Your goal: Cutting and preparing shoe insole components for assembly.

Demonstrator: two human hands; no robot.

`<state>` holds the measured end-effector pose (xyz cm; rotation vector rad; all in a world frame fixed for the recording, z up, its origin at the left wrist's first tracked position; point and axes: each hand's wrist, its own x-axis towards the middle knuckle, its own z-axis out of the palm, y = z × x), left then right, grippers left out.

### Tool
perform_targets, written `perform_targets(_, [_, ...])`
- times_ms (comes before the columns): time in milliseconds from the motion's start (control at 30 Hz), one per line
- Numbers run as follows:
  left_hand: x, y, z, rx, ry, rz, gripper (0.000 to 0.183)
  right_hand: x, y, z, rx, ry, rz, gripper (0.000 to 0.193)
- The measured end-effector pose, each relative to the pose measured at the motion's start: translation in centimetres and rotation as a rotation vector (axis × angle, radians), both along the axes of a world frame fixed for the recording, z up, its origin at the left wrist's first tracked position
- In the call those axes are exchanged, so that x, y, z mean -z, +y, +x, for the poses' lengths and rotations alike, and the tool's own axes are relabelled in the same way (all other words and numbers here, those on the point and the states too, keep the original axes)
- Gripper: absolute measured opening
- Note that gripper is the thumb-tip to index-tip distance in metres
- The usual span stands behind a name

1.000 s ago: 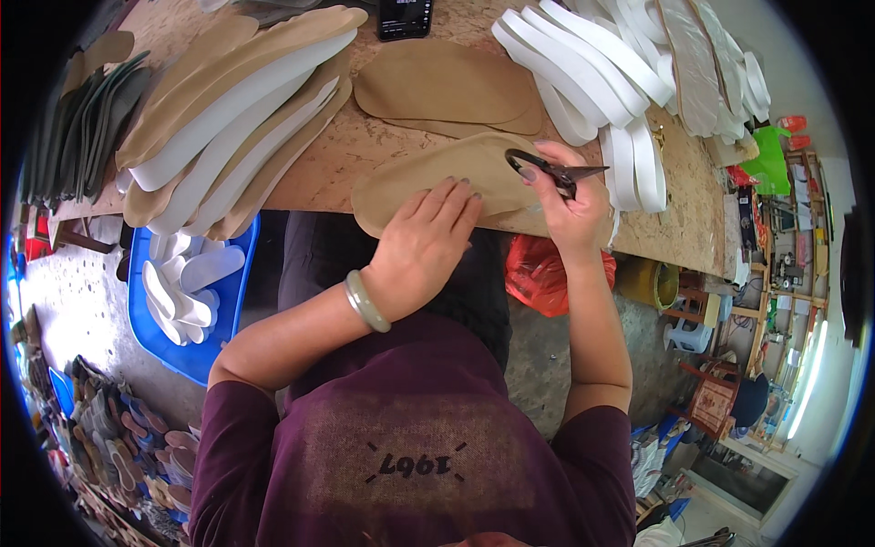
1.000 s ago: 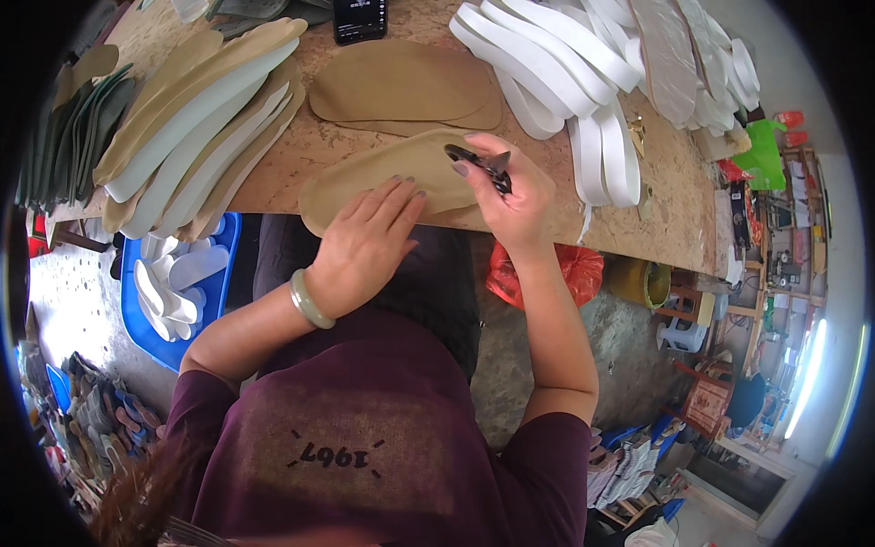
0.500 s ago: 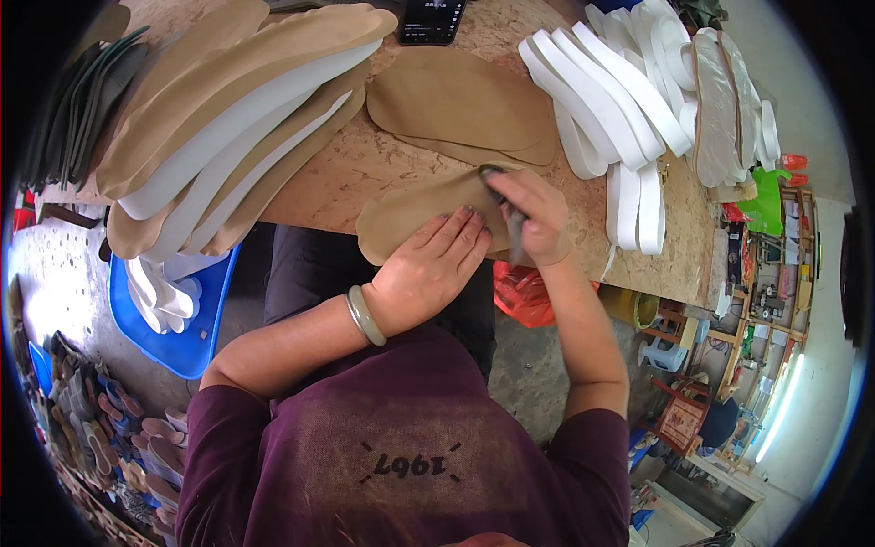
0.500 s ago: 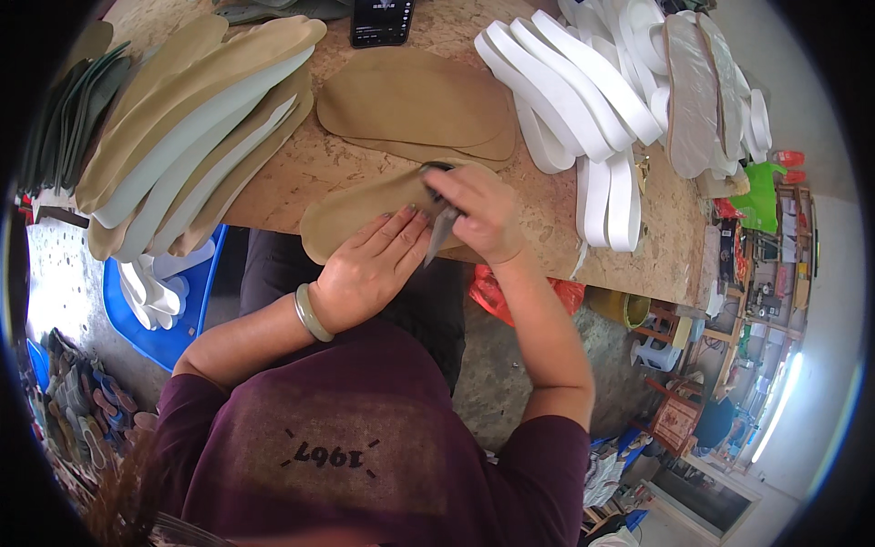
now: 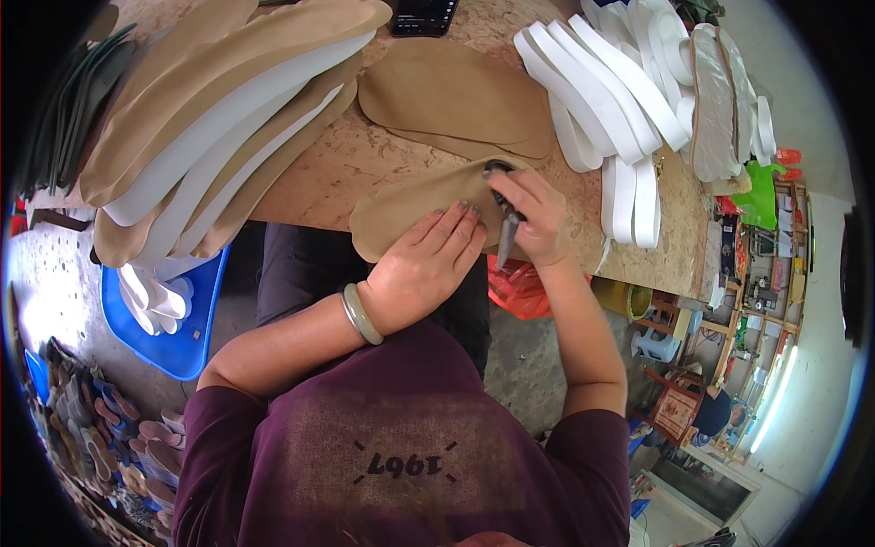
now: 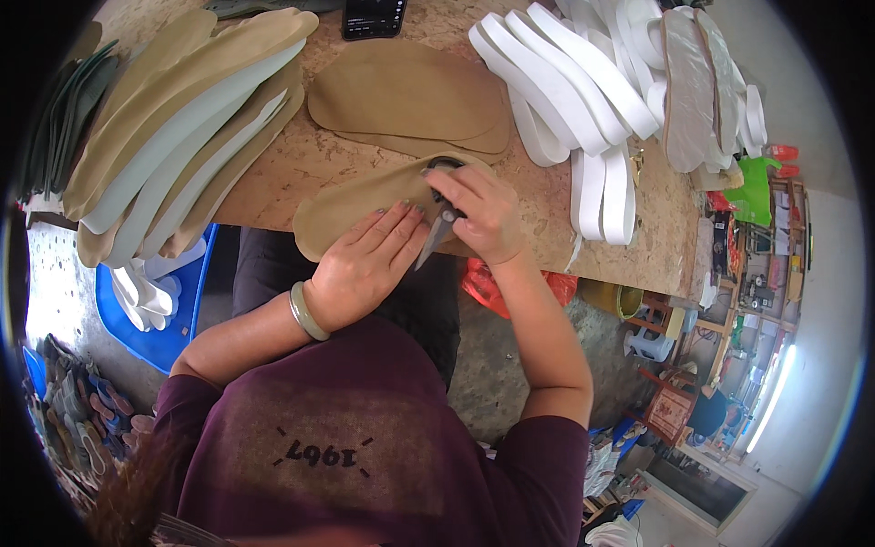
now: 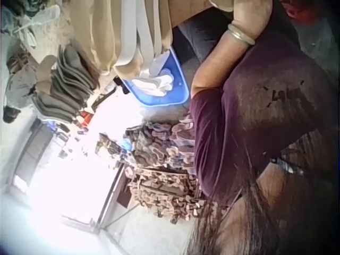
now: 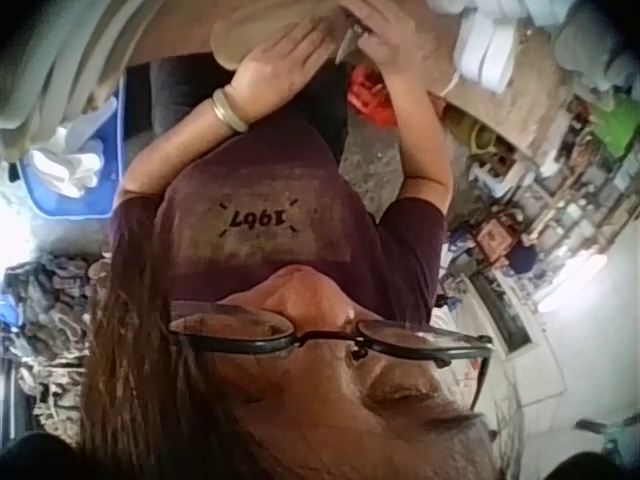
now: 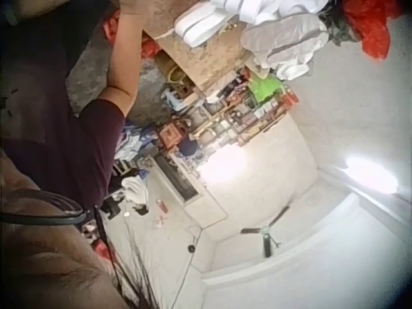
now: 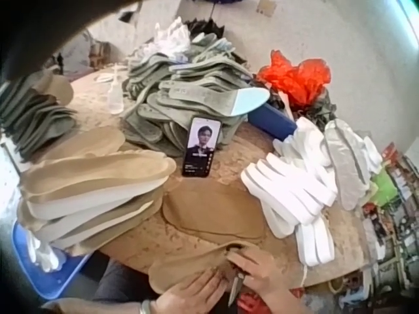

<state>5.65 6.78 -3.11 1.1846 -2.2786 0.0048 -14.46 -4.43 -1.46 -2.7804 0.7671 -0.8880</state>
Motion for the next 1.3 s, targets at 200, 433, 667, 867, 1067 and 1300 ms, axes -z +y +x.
perform_targets(200, [0.4,0.1,-0.1,-0.012,0.009,0.010,0.045,0.8,-0.1,1.0,0.571,-0.974,0.560,0.021])
perform_targets(433, [0.3,-0.1,-0.1,0.001,-0.001,-0.005,0.045,-1.9,1.3,-0.7,0.319,-0.046,0.314,0.041])
perform_targets(667, [0.4,0.3,-0.5,-0.002,-0.009,-0.021,0.044,-0.1,-1.1,-0.3,0.930,-0.422,0.495,0.036])
perform_targets(867, [0.6,0.7,0.1,-0.007,-0.004,-0.014,0.044,-3.3,1.0,-0.7,0.419,-0.735,0.634,0.028])
perform_targets(1067, [0.0,0.2,-0.5,0.002,-0.004,-0.032,0.045,0.7,1.3,-0.1,0.267,-0.055,0.046,0.025])
perform_targets(1300, [0.6,0.2,-0.1,0.013,-0.002,-0.054,0.045,-0.9,0.3,1.7,0.302,-0.892,0.561,0.017])
